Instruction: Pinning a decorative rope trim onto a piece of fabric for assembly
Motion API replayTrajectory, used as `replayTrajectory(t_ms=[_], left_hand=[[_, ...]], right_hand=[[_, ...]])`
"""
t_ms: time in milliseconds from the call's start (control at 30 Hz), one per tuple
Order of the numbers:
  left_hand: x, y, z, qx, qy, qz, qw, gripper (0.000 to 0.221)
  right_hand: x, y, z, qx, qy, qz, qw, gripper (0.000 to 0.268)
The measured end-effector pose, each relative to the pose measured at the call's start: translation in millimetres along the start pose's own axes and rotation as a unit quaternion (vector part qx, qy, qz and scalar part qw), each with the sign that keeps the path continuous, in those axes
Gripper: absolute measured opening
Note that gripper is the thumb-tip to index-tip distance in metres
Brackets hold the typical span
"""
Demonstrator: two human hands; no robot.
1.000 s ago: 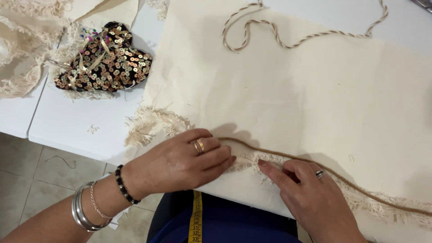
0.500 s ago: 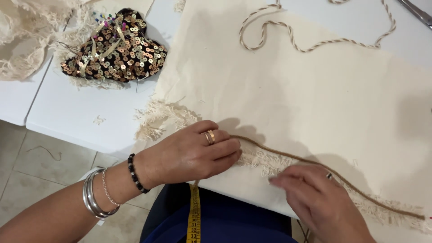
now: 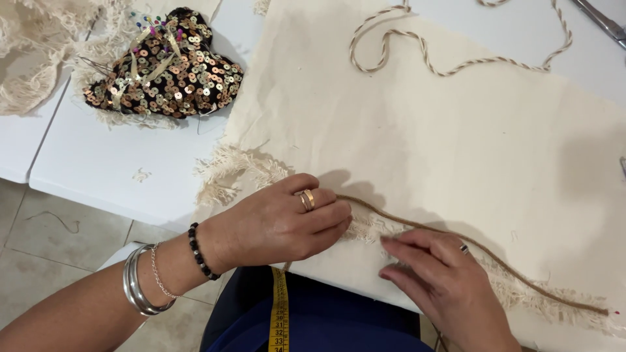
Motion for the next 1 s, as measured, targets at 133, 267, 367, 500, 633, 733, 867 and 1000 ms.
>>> replayTrajectory(t_ms=[133,267,367,500,633,733,867,1000], left_hand=[[0.3,-0.1,0.3,-0.009,-0.001,-0.004,1.000,0.014],[0.9,1.7,1.2,0.012,-0.002,-0.019,1.000,0.006],[-0.1,4.7,1.5,0.046,-0.021,-0.039,0.998,0.007],[-5.3,10.8,2.0,0.114,-0.077,-0.053,0.989,0.003],[-8.6,7.8,-0.8,0.135,-0.095,-0.066,0.984,0.014],[-9.2,4.7,-1.9,0.085,-0.080,-0.082,0.990,0.018],[-8.3,1.0,2.2,0.033,-0.031,-0.036,0.998,0.014],[-6.9,-0.9,5.5,-0.009,-0.005,-0.016,1.000,0.016]], right_hand=[[3.9,-6.0,5.8,-0.067,0.020,-0.020,0.997,0.013],[-1.5,0.4,-1.1,-0.028,0.005,0.024,0.999,0.031],[-4.8,20.6,1.6,0.019,0.017,0.040,0.999,0.060],[-25.1,34.3,-7.6,0.119,-0.039,0.106,0.987,0.058],[-21.2,31.6,-1.5,0.144,-0.001,0.116,0.983,0.028],[-13.0,23.3,-1.8,0.166,-0.020,0.115,0.979,0.024],[-6.1,12.3,-14.5,0.168,-0.122,0.083,0.975,0.016],[5.5,11.7,-9.4,0.152,-0.156,0.019,0.976,0.023]])
Point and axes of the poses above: each hand's wrist, its own x-axis away from the middle knuckle, its own y-axis out of the palm, z = x × y, the point moved 4 cm from there along -x, towards the middle knuckle, and after that the axes turned 9 degrees about -x, right-handed, at the moved point
